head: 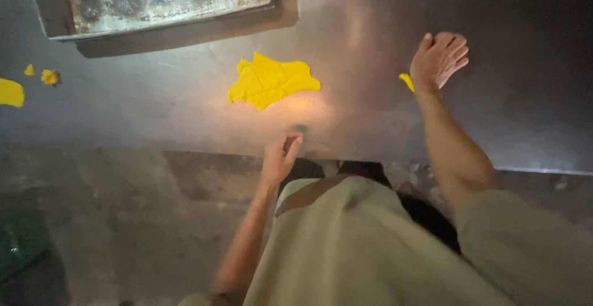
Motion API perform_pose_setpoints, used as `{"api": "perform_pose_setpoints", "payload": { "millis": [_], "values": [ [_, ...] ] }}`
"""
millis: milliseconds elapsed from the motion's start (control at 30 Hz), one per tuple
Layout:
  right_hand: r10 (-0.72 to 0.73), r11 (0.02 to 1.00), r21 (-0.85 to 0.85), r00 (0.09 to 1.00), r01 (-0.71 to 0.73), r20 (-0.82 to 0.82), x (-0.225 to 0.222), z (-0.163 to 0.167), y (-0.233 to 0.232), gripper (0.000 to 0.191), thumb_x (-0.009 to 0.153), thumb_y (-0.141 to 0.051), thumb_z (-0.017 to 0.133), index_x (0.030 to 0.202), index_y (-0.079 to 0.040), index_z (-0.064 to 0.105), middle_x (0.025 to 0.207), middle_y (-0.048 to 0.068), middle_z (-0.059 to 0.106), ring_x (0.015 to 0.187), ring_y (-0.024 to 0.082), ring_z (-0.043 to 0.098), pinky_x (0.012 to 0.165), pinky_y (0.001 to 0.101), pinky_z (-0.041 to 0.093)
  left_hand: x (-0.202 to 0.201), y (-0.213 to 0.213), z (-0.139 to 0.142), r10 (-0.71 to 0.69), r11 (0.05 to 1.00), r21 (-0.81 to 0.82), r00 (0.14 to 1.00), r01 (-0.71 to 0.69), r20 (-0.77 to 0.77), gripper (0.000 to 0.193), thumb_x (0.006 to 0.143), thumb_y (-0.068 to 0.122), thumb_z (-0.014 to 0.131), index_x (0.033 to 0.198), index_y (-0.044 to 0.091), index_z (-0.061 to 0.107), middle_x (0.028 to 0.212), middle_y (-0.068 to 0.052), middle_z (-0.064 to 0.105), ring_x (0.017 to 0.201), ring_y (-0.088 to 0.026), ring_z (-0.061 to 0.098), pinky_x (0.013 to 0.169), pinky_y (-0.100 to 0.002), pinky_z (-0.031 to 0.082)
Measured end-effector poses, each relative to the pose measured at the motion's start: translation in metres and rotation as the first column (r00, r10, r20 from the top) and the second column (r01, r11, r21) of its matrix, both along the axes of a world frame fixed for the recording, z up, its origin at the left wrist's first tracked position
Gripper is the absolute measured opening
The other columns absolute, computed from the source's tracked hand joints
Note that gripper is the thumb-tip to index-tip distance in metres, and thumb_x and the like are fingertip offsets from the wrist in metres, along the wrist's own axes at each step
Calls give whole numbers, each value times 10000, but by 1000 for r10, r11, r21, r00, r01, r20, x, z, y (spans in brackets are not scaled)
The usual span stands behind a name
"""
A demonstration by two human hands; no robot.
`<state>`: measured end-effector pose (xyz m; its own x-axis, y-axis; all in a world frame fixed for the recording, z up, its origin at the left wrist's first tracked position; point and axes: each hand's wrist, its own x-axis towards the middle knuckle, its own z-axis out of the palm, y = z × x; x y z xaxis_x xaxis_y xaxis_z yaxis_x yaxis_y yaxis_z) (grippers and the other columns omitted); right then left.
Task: The person pinches small pieces from a flattened sheet of yellow dough on a stainless steel table, rolls each piece between the hands into a short strip, and places the strips onto a baking tray alongside similar strips. Later the person presses larger dough pieces flat and fits them into a round metal pan.
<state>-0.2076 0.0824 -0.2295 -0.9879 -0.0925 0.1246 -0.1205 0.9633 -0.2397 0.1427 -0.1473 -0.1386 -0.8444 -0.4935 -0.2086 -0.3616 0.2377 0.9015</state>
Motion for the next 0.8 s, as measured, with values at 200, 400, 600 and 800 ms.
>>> {"api": "perform_pose_setpoints", "payload": {
  "millis": [200,400,600,800],
  "values": [
    [336,942,29,942,-336,4,165,2,44,411,1055,-340,672,1343,-74,550,1549,204,410,1513,385,306,1222,650,175,0,-5,-10,-8,1000,26,998,6,63,184,1002,189,659,1091,39,717,800,-27,680,691,-96,571,627,-274,492],
    [491,856,-209,870,-473,45,158,26,113,525,924,-375,753,1358,-93,660,1354,136,533,1247,353,494,1037,556,395,0,5,-35,66,982,177,998,-62,-16,192,1015,194,640,1115,40,696,927,-49,714,821,-91,633,720,-271,530],
    [811,584,-114,572,-804,118,97,77,79,229,995,-200,666,1218,-166,707,1173,93,633,1092,278,611,961,419,524,-5,6,-29,-58,997,46,998,59,-35,216,1025,213,628,1161,48,660,995,-63,717,866,-145,665,788,-292,537],
    [733,670,-26,667,-742,-137,35,168,67,247,1109,-147,704,1355,-128,704,1236,124,624,1042,247,616,893,374,513,5,-19,-19,59,982,183,995,-43,-83,175,1023,178,625,1148,62,666,960,-42,703,838,-112,645,754,-293,537]
  ]
}}
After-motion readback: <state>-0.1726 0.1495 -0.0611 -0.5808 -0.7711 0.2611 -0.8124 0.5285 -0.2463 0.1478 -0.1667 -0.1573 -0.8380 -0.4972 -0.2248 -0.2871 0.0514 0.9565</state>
